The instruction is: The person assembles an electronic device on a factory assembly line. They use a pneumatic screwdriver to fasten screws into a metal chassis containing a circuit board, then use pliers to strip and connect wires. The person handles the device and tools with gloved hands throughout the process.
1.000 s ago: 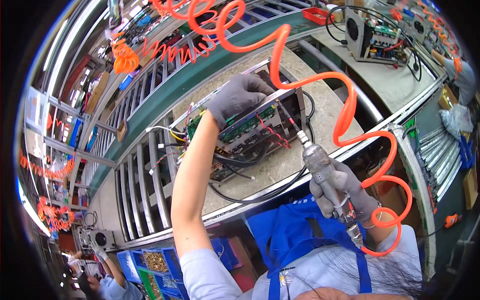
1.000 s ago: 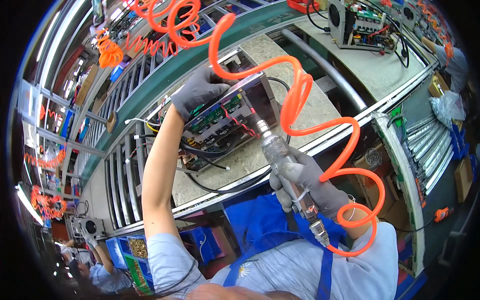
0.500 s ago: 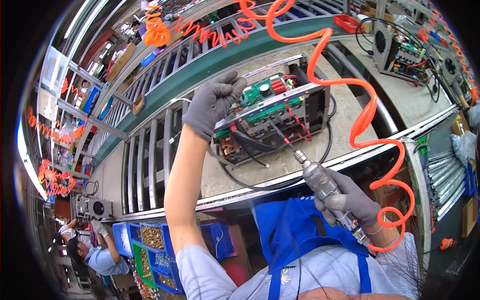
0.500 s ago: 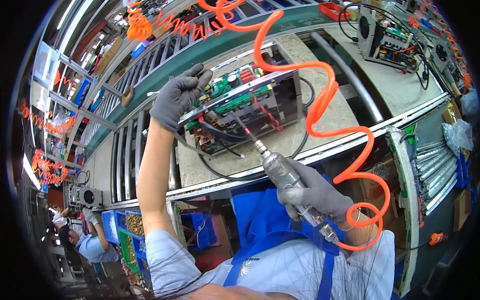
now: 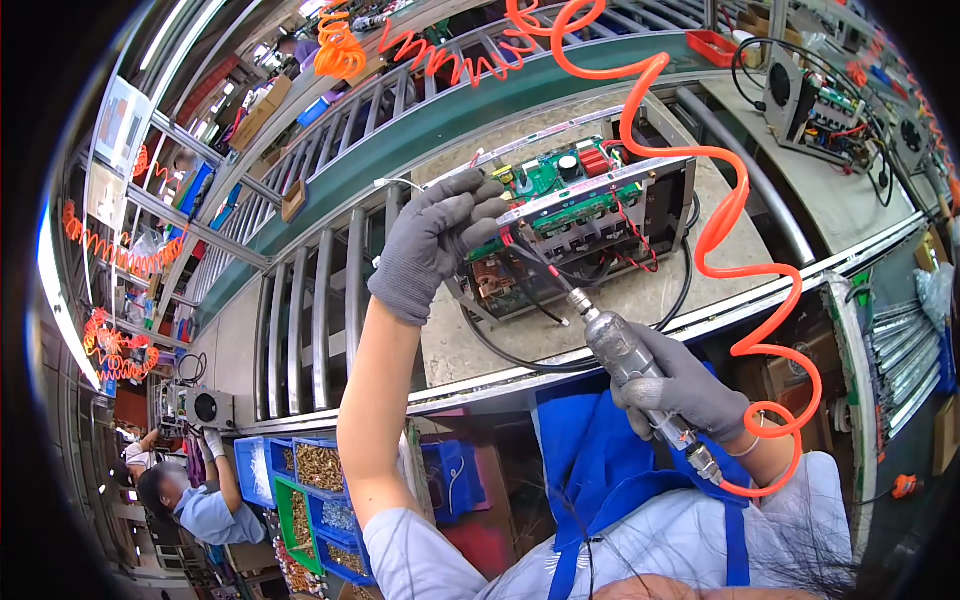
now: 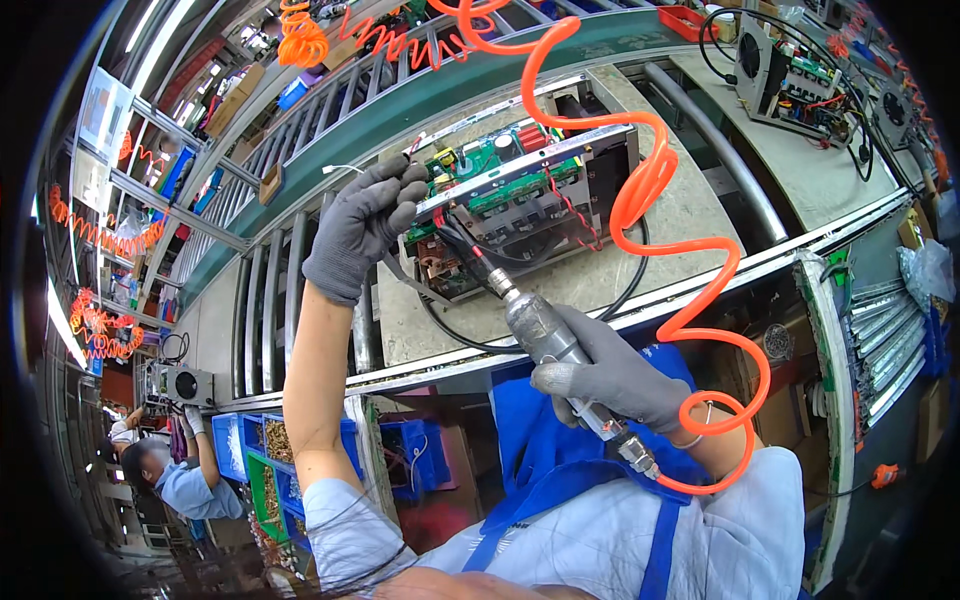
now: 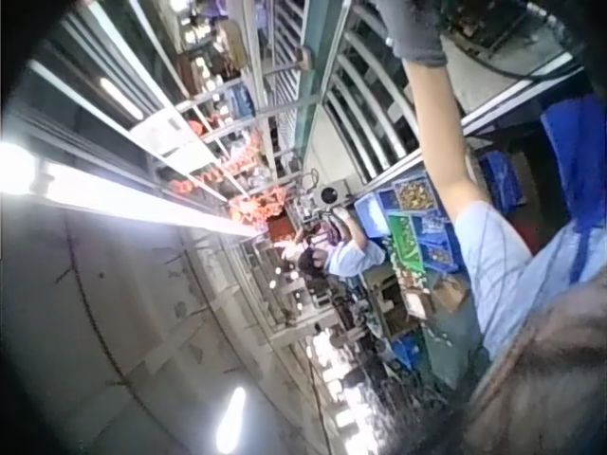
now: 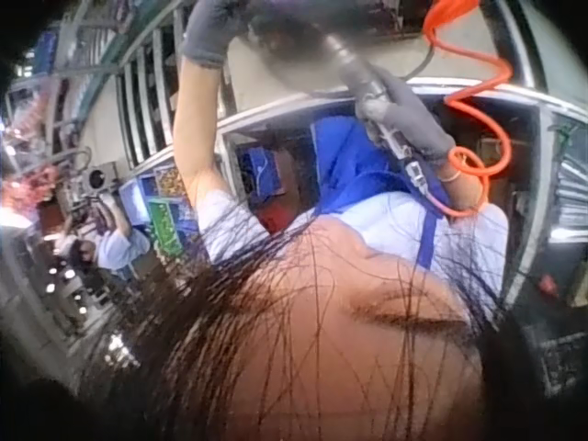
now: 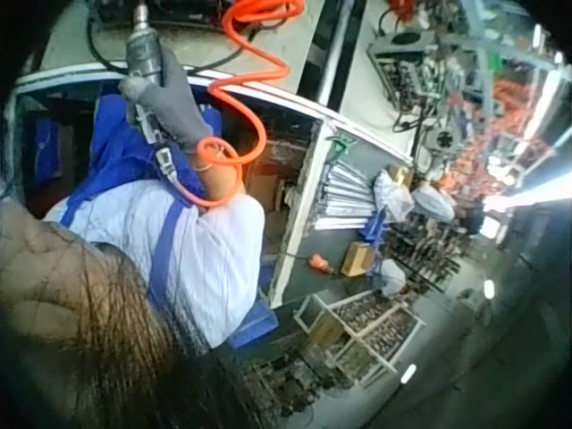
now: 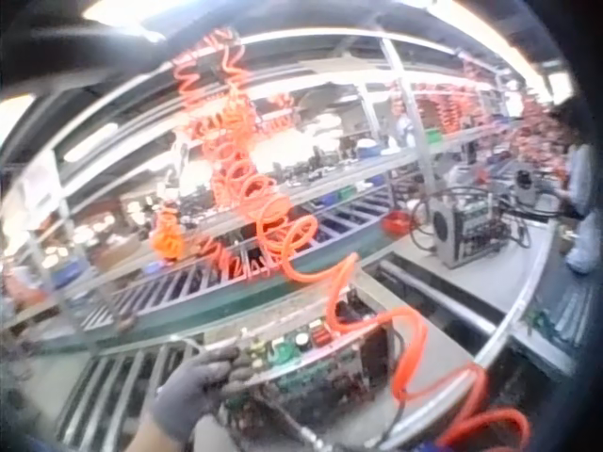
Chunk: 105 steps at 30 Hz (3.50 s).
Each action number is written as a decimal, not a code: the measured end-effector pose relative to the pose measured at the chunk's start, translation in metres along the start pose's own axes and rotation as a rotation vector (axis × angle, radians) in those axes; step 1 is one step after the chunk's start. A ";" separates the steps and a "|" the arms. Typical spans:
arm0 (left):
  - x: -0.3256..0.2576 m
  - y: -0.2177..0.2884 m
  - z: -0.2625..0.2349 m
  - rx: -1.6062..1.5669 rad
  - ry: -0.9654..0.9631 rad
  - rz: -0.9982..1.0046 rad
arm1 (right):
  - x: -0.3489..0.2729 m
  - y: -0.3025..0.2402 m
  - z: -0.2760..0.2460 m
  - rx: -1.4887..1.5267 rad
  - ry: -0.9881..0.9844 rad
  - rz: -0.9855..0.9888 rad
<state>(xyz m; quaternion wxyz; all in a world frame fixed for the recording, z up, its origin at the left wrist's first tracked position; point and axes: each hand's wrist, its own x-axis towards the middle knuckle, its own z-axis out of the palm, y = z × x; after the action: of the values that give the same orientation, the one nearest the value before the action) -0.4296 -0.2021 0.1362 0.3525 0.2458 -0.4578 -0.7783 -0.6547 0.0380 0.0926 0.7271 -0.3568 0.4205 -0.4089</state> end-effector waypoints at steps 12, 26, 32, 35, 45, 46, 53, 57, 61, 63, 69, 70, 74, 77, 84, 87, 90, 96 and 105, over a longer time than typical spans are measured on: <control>0.016 0.004 -0.025 -0.021 -0.214 -0.079 | 0.002 0.000 0.008 -0.003 0.064 -0.005; 0.026 0.007 -0.007 0.141 0.012 -0.064 | 0.013 0.029 -0.004 0.535 -0.103 -0.088; 0.032 0.010 0.001 0.756 -0.040 0.125 | 0.011 0.023 -0.004 0.362 -0.084 -0.107; 0.039 0.005 -0.003 1.111 -0.113 0.219 | 0.010 0.022 -0.004 0.254 -0.079 -0.100; 0.060 0.011 -0.003 1.307 -0.278 -0.058 | 0.014 0.019 0.000 0.280 -0.023 -0.045; 0.063 0.010 -0.004 1.300 -0.271 -0.068 | 0.013 0.020 0.000 0.273 -0.027 -0.047; 0.066 0.009 -0.015 1.220 -0.283 -0.067 | 0.013 0.018 0.007 0.150 0.005 -0.061; 0.064 0.013 -0.012 1.232 -0.312 -0.082 | 0.012 0.017 0.011 0.155 0.024 -0.064; 0.062 0.014 -0.015 1.183 -0.365 -0.075 | 0.013 0.018 0.012 0.147 0.019 -0.061; 0.060 0.016 -0.013 1.166 -0.378 -0.076 | 0.014 0.020 0.012 0.143 0.021 -0.070; 0.055 0.014 -0.015 1.171 -0.349 -0.055 | 0.015 0.035 0.028 0.390 -0.023 -0.103; 0.056 0.016 -0.012 1.202 -0.336 -0.022 | 0.016 0.036 0.033 0.383 -0.025 -0.151; 0.052 0.004 -0.023 1.195 -0.273 0.097 | 0.022 0.043 0.053 0.466 -0.084 -0.101; 0.050 0.001 -0.026 1.287 -0.331 0.296 | 0.025 0.030 0.073 0.385 0.077 -0.115; 0.049 -0.003 -0.019 1.445 -0.253 0.341 | 0.030 0.034 0.077 0.338 0.100 -0.129; 0.048 -0.005 -0.021 1.476 -0.211 0.334 | 0.030 0.036 0.079 0.330 0.097 -0.130; 0.047 -0.004 -0.019 1.412 -0.162 0.270 | 0.028 0.032 0.080 0.338 0.112 -0.120; 0.050 -0.004 -0.020 1.294 -0.132 0.175 | 0.028 0.034 0.080 0.427 0.079 -0.130; 0.042 -0.007 -0.032 1.213 -0.048 0.222 | -0.070 0.020 0.034 0.237 0.367 -0.070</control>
<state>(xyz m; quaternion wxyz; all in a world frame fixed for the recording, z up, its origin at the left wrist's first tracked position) -0.4358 -0.2495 0.1129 0.2184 0.3357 -0.8495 -0.3435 -0.6397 0.1150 0.1114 0.6605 -0.2030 0.4822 -0.5385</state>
